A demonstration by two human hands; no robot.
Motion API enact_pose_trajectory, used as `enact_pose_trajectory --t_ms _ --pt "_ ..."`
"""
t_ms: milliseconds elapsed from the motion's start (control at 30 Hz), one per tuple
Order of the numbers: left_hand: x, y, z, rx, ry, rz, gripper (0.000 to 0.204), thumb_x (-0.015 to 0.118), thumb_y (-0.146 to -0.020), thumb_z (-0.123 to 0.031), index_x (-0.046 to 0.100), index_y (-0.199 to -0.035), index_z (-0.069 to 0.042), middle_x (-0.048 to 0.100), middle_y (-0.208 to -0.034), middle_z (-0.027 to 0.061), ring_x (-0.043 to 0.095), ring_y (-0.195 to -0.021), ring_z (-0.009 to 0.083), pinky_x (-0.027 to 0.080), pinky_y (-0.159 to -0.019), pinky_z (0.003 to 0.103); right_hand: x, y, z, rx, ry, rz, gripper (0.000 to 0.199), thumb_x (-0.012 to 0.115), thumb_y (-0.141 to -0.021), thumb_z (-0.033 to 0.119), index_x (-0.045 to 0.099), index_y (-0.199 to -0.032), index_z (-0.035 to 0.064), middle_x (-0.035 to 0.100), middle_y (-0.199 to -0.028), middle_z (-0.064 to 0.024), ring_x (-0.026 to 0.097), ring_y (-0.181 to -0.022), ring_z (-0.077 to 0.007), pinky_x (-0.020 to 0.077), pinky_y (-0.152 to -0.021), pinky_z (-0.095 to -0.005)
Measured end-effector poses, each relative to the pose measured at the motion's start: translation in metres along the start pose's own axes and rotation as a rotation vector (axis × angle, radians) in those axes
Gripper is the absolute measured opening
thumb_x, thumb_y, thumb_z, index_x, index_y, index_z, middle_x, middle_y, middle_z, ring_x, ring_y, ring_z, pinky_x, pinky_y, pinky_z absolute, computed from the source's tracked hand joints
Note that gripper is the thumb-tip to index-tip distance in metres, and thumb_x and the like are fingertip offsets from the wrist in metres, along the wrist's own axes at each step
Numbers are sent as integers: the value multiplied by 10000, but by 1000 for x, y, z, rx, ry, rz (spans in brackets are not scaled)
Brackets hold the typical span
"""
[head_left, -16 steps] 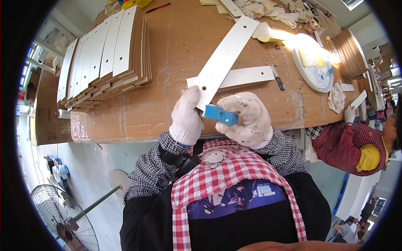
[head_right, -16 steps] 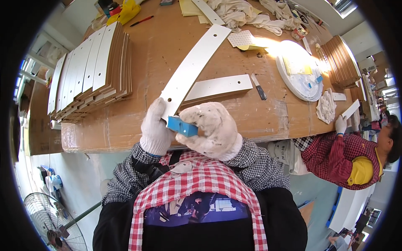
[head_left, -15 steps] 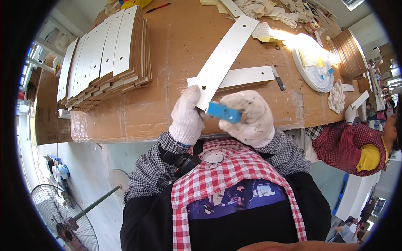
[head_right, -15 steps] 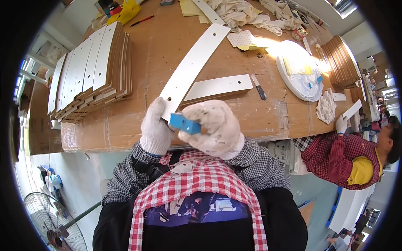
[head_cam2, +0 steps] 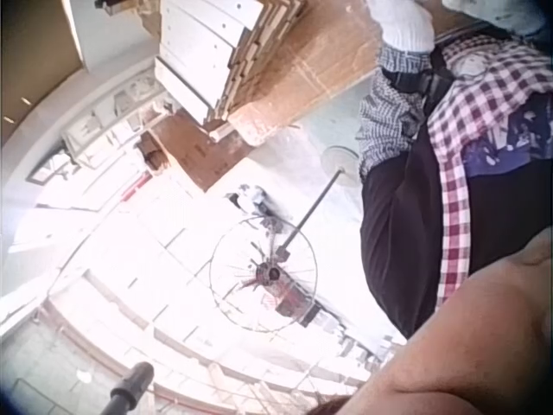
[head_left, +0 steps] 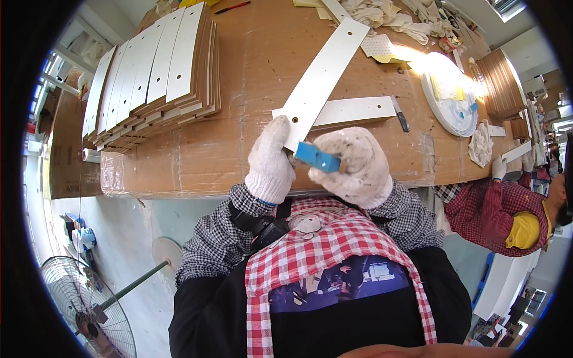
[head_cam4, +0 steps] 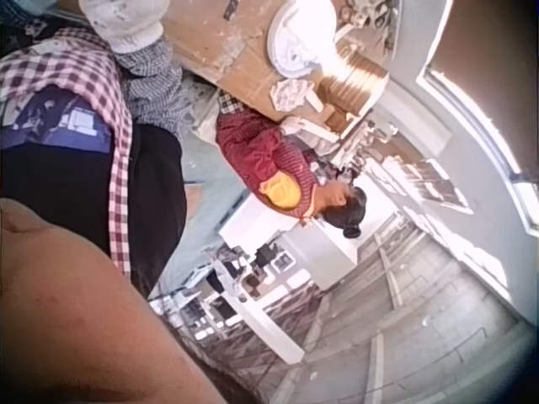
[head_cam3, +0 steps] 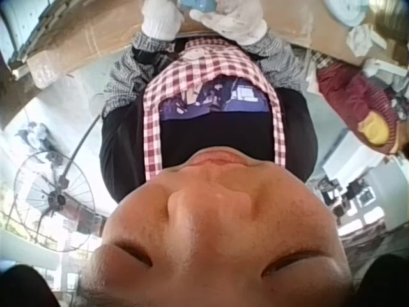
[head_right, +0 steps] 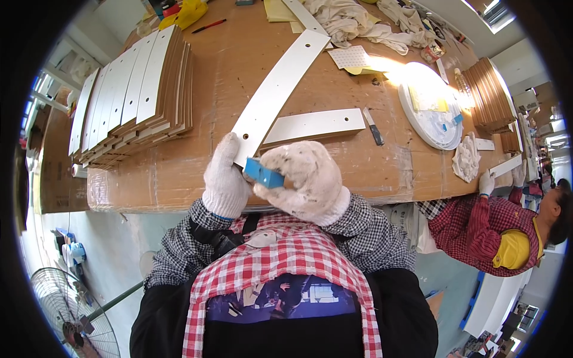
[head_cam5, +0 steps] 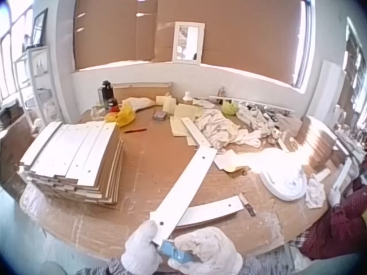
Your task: Sanding the edges of white wooden furniture boards using a sanding block and organizing them in stacks.
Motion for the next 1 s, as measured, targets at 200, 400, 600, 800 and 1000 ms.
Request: enact_pose_trajectory --t_ms 200,400,600,800,1000 --pt "-10 -3 9 -8 102 -98 393 506 -969 -319 524 -1205 -4 616 -1075 90 609 -845 143 512 -702 296 -1 6 8 -242 263 -56 310 833 -681 214 683 -929 104 671 -876 -28 631 -755 -217 481 -731 -338" --pt "2 4 -3 -34 -52 -47 358 420 -1008 -337 527 -1126 -16 583 -785 68 529 -607 111 512 -579 269 -10 8 -32 -70 214 -151 276 815 -697 190 667 -898 70 669 -830 -18 615 -723 -193 473 -735 -313" --pt "1 11 0 -51 -67 -9 384 408 -1008 -348 519 -1126 1 578 -768 73 512 -572 123 555 -555 317 -63 -14 -44 27 42 -437 176 763 -785 92 636 -896 41 674 -820 -39 605 -711 -99 466 -572 -214" --pt "0 8 -3 -46 -85 -44 420 439 -988 -386 536 -1094 9 599 -720 78 544 -554 149 508 -536 288 -25 2 -12 -189 -129 -248 127 732 -808 131 648 -880 69 680 -779 -20 624 -693 -116 504 -577 -244" --pt "-2 12 -4 -50 -77 -81 402 409 -998 -361 536 -1087 10 601 -711 73 523 -540 138 450 -509 260 -20 -1 -7 -203 308 -165 185 757 -763 159 672 -866 30 650 -682 -27 610 -560 -126 499 -517 -246"
Point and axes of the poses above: each hand's wrist, its own y-axis away from the middle knuckle, its own x-axis out of the palm, z = x × y, the point moved 7 cm from there along -y, towards the middle knuckle
